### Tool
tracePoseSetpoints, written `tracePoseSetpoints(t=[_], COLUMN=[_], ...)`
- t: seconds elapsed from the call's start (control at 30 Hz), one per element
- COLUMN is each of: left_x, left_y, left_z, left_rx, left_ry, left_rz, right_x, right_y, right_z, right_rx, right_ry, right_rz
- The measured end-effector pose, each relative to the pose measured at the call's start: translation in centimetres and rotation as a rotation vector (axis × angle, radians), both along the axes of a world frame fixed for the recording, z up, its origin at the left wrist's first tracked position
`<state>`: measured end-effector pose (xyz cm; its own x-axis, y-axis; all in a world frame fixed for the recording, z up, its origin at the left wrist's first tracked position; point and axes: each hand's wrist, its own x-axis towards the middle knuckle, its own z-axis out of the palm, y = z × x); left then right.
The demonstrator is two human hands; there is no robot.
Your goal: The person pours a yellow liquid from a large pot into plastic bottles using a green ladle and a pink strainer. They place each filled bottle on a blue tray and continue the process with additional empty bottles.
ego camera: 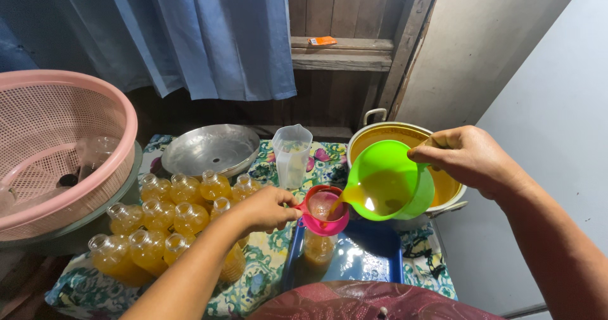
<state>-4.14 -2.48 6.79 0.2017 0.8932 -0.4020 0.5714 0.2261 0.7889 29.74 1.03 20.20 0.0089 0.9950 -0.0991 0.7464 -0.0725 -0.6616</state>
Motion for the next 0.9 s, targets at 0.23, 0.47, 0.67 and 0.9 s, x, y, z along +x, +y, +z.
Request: tracePoseSetpoints(t=[0.23,0.47,0.67,0.9], left_x=[-0.1,-0.1,0.1,0.2], left_y=[0.2,0.2,0.3,0.5], left_z=[-0.6,-0.6,-0.1,-0.1], left_rx=[0.029,0.016,0.013,-0.012], left_ry=[0.001,0.012,0.022,0.015], left_rz=[-0.017,-0.001,-0.004,0.002], right_x=[-0.1,-0.3,-0.4,-0.5], right_y=[0.0,-0.1,-0.1,-0.1], right_z=[0.0,0.4,0.7,1.0], right_rx=[0.013,0.008,0.013,0.033], right_ry=[-0.001,-0.040,-0.064,-0.064], right_rz=[0.016,0.006,0.007,0.024])
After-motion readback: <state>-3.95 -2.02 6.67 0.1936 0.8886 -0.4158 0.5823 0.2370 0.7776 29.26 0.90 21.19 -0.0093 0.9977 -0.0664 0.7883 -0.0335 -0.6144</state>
